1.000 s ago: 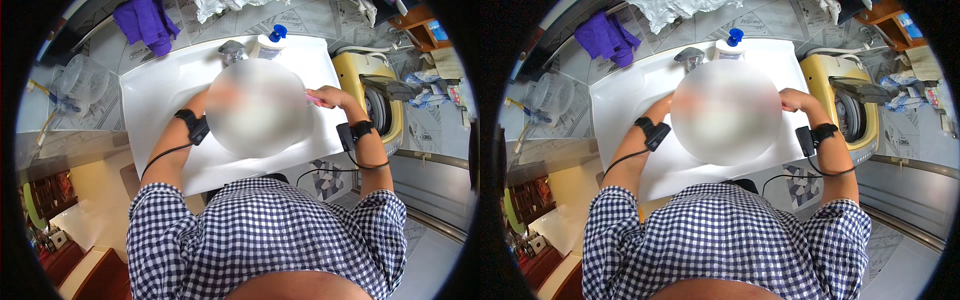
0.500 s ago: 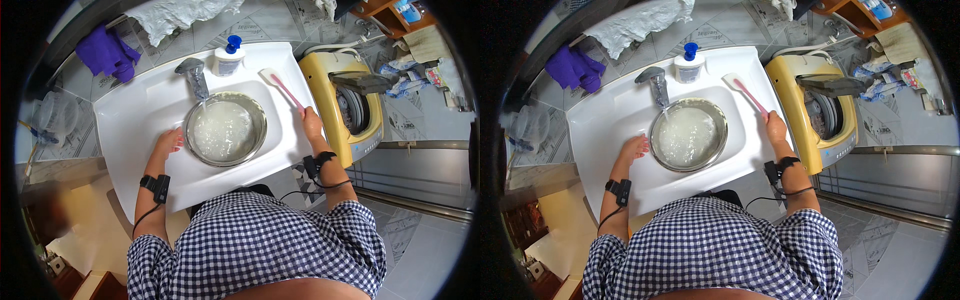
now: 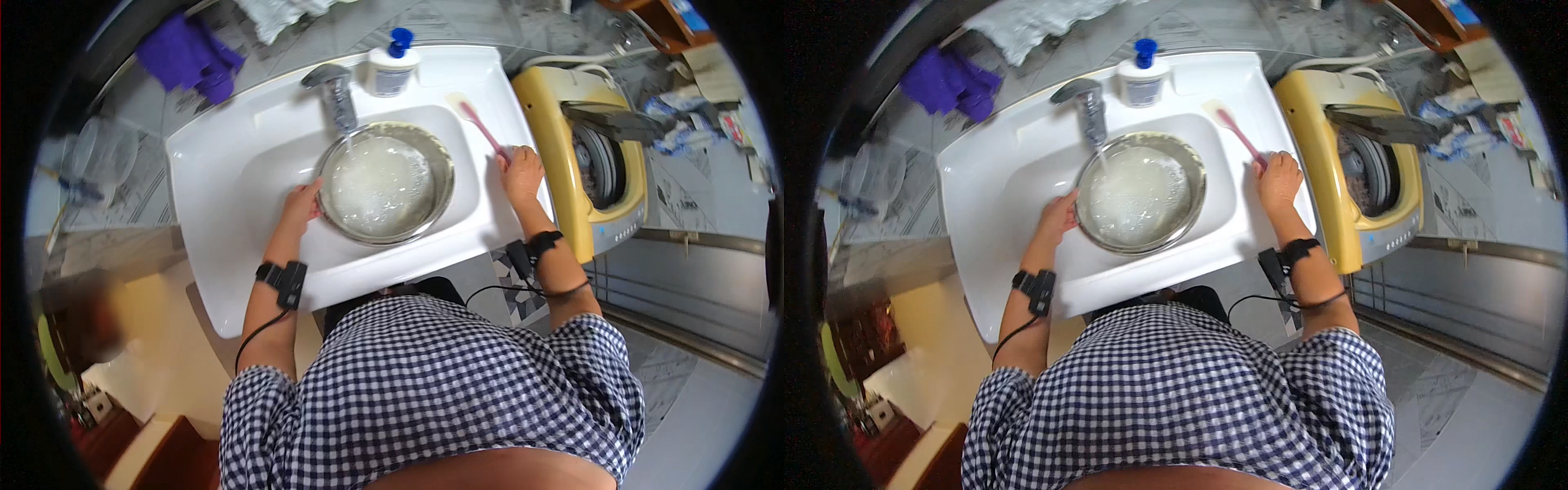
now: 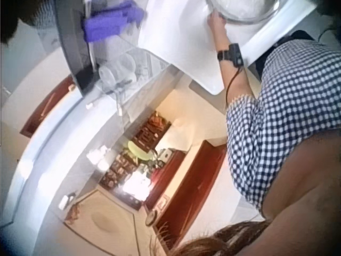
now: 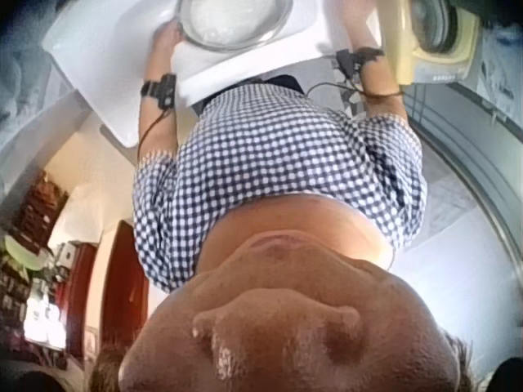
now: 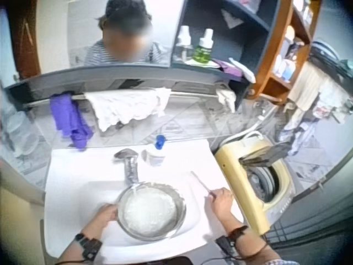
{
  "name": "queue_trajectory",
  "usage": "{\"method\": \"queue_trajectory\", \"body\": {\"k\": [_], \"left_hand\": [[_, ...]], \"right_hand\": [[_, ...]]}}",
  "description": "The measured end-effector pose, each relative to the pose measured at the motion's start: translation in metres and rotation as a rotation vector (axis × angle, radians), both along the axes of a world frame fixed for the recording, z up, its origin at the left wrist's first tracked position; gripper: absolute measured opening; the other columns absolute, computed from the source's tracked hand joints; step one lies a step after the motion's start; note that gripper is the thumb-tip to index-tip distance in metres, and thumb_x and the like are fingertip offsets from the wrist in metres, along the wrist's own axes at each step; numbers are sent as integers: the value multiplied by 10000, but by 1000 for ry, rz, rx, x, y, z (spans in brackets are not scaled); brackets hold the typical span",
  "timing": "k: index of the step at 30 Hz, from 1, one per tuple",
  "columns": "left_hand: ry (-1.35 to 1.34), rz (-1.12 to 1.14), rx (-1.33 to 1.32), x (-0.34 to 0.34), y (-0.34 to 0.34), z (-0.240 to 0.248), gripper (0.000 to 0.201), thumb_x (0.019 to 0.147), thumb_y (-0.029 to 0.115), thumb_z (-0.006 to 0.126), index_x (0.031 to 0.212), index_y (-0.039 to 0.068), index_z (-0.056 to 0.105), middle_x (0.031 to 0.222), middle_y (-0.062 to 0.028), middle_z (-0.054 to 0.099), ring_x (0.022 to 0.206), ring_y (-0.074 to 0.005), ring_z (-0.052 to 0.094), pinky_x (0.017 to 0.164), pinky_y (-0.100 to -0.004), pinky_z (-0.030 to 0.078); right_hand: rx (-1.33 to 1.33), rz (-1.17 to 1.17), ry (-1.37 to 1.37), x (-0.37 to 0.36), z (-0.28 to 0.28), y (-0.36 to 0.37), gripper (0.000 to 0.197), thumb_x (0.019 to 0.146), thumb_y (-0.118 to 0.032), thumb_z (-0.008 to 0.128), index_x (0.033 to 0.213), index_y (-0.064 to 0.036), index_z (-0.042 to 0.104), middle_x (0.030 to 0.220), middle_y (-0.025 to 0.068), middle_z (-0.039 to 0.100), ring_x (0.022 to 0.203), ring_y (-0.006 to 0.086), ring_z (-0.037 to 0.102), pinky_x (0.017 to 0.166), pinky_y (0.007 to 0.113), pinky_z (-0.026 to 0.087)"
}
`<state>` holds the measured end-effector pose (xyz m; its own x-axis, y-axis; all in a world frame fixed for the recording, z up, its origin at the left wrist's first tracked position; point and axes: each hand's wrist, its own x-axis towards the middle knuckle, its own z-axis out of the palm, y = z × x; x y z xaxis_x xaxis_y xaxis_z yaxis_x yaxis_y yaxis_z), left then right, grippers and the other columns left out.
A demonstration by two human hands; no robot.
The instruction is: The person washes a metal bowl and a spatula in a sink, scrubbing them with their hands and rinsing them with water from a faucet.
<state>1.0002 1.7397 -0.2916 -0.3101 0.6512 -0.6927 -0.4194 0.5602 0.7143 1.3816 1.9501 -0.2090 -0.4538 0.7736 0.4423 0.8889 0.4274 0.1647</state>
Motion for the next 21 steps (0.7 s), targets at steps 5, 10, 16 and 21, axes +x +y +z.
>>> {"method": "queue_trajectory", "body": {"k": [5, 10, 16, 21], "left_hand": [[-151, 142, 100, 4, 15, -20, 368, 823, 330, 605, 1009, 16, 559, 898, -72, 613, 774, -169, 577, 658, -297, 476], [-380, 409, 302, 25, 14, 17, 306, 852, 174, 564, 1096, -8, 537, 1013, -91, 593, 897, -196, 581, 750, -314, 480], [-349, 598, 522, 32, 2, 81, 390, 858, 83, 504, 1224, -30, 433, 1100, -121, 553, 971, -206, 560, 838, -323, 476], [-95, 584, 596, 12, -11, 101, 250, 826, 44, 527, 1013, -122, 525, 1231, -152, 474, 1055, -198, 503, 860, -294, 443]], "right_hand": [[-1114, -57, 402, -71, 15, -23, 644, 842, -460, 534, 1223, 53, 449, 1109, 234, 550, 974, 327, 563, 842, 354, 444], [-1158, 94, 191, -95, 40, -37, 561, 868, -423, 507, 1209, 22, 481, 1213, 218, 493, 1051, 309, 533, 915, 350, 403], [-1462, 741, 123, -127, 43, -76, 450, 933, -384, 386, 1246, -75, 485, 1298, 164, 444, 1203, 282, 417, 1014, 331, 313], [-1674, 980, -73, -170, 15, -108, 520, 939, -458, 269, 1281, -115, 457, 1326, 137, 422, 1236, 278, 373, 1046, 339, 258]]}}
